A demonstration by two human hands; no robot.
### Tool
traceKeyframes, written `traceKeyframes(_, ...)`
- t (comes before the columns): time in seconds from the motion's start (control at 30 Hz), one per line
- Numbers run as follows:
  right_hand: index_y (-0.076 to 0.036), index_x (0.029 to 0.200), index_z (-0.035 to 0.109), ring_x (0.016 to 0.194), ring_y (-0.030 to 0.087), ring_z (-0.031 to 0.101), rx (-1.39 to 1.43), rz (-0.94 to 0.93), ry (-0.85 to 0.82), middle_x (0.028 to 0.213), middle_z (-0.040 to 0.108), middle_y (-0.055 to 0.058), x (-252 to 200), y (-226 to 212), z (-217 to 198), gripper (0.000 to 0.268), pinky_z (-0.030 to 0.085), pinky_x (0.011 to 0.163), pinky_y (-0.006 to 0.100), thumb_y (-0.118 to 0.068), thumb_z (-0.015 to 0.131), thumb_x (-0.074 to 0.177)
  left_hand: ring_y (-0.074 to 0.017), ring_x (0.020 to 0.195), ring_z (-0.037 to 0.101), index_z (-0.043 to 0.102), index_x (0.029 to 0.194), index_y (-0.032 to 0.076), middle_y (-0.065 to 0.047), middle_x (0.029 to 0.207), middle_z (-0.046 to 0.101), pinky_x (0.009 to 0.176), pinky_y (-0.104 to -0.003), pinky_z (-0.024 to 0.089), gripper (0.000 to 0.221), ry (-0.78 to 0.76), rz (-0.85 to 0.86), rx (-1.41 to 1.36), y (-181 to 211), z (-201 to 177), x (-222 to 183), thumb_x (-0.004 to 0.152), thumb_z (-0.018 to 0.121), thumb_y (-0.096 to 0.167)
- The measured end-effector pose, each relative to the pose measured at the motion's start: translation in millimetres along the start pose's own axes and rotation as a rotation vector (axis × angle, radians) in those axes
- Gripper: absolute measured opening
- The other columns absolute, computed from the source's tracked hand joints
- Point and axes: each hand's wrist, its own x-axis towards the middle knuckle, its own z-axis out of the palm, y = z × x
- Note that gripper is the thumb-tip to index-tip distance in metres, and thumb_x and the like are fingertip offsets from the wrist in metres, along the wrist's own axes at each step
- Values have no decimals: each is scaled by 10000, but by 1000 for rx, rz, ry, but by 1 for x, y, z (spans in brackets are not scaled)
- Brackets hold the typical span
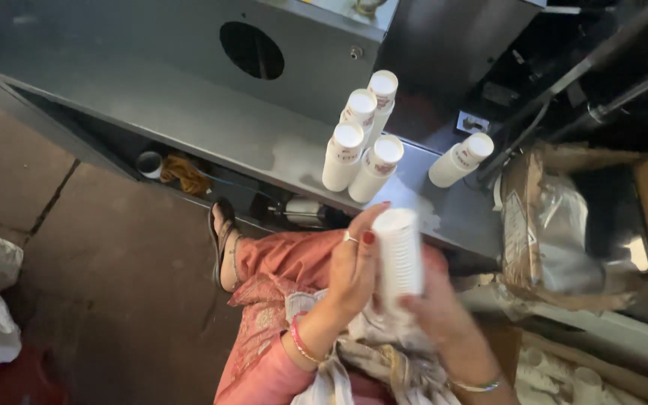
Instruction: The person is manually packaging small white paper cups into plastic sleeves in a manufacturing environment.
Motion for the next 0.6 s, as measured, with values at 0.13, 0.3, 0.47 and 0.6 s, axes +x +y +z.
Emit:
traceKeyframes(0.13, 15, 1272, 640, 1063, 262, 713, 21, -250, -229, 1181, 703, 167, 9, -107, -51, 408, 568, 918, 427, -266, 667, 976, -160, 1043, 718, 602, 1334, 14, -98, 1123, 727, 962, -296, 567, 356, 78, -140, -18, -11, -38, 31, 1096, 457, 234)
traceKeyframes(0.3, 13, 1172, 711, 936, 294, 776, 43, -491, -445, 1047, 775, 182, 51, -165, 16, 287, 609, 826, 458, -207, 573, 1050, -149, 917, 758, 675, 1216, -4, -76, 977, 772, 822, -285, 594, 228, 243, -21, 428, -17, -76, 69, 1040, 567, 90)
traceKeyframes(0.47, 32, 1044, 700, 1119, 249, 716, -1116, -302, 101, 1086, 747, 115, 116, -164, 59, 224, 568, 984, 334, 92, 711, 829, -247, 883, 757, 683, 1120, 4, -163, 1029, 742, 725, -329, 594, 164, 290, 19, 610, -44, -75, 79, 962, 638, 12)
traceKeyframes(0.6, 35, 1020, 702, 1076, 226, 723, -1252, -350, 220, 1102, 737, 142, 151, -172, 66, 207, 582, 929, 318, 112, 709, 828, -348, 936, 715, 675, 1096, -8, -198, 1035, 712, 808, -381, 566, 154, 204, 141, 636, -35, -69, 72, 949, 632, -27)
